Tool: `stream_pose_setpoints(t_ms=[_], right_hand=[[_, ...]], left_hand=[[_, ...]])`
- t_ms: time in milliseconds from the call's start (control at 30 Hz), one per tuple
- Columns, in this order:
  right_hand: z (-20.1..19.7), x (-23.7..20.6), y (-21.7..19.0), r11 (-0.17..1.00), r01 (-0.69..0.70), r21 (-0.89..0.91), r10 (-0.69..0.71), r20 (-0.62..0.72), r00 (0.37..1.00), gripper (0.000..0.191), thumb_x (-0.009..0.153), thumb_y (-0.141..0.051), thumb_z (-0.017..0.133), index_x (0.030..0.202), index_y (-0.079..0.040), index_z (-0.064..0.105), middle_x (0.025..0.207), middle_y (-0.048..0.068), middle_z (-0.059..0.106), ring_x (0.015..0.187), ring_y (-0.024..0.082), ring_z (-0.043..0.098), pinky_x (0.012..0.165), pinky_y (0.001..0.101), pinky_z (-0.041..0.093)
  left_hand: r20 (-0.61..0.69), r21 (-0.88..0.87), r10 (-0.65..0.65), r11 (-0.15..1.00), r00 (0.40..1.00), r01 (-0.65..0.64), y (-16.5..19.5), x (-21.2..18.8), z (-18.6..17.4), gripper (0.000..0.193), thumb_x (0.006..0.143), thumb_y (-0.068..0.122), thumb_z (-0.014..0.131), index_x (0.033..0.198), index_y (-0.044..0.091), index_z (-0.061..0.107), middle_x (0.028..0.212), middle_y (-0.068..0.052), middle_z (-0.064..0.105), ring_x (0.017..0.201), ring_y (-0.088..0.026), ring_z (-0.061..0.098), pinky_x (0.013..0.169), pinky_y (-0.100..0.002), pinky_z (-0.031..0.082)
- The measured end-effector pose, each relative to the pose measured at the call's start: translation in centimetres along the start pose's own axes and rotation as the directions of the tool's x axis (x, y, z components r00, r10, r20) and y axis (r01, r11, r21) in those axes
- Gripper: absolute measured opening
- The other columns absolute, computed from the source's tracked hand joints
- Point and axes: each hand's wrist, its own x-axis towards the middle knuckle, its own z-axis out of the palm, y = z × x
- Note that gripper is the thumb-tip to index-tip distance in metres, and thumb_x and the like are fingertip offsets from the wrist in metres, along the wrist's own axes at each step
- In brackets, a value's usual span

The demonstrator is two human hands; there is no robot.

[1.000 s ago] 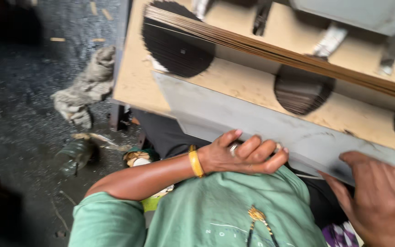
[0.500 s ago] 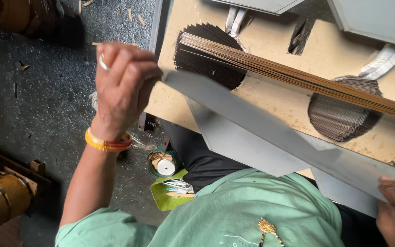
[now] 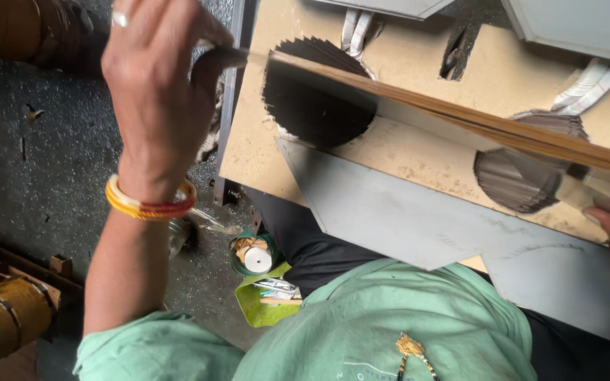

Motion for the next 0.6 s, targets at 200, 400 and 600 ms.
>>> stream_pose_setpoints(t_ms=[200, 400, 600], right_hand=[[-2.1, -1.9, -5.6, 0.923, 0.301, -0.241, -0.336, -0.12, 0.934, 0.02, 0.114, -0.013, 0.05, 0.114, 0.0, 0.066, 0.094, 0.014, 0.066, 0.082, 0.02, 0.068, 0.079, 0.0267, 0.056], [-2.1, 0.0, -7.4, 0.988, 0.151, 0.034, -0.145, -0.141, 0.979, 0.021, 0.118, -0.014, 0.059, 0.111, 0.007, 0.059, 0.081, 0.015, 0.066, 0.07, 0.018, 0.067, 0.067, 0.0291, 0.055], [-3.0, -0.5, -10.1, 0.991, 0.136, 0.002, -0.135, -0.123, 0.983, 0.017, 0.116, -0.011, 0.062, 0.111, 0.006, 0.059, 0.083, 0.016, 0.067, 0.067, 0.021, 0.068, 0.064, 0.0283, 0.056]], left_hand=[[0.053, 0.089, 0.048, 0.995, 0.997, -0.052, 0.6, 0.7, -1.1, 0.018, 0.092, 0.003, 0.079, 0.099, 0.003, 0.062, 0.097, -0.007, 0.063, 0.095, -0.027, 0.06, 0.088, -0.041, 0.044], [0.076, 0.064, 0.052, 0.996, 0.996, -0.057, 0.0, 0.7, -1.3, 0.016, 0.092, 0.008, 0.079, 0.094, 0.005, 0.064, 0.09, -0.005, 0.064, 0.088, -0.022, 0.06, 0.086, -0.04, 0.043], [0.058, 0.271, 0.144, 0.95, 0.988, -0.154, -0.1, 1.3, -1.2, 0.01, 0.096, 0.014, 0.079, 0.093, 0.01, 0.07, 0.085, -0.002, 0.065, 0.089, -0.02, 0.06, 0.086, -0.039, 0.043]])
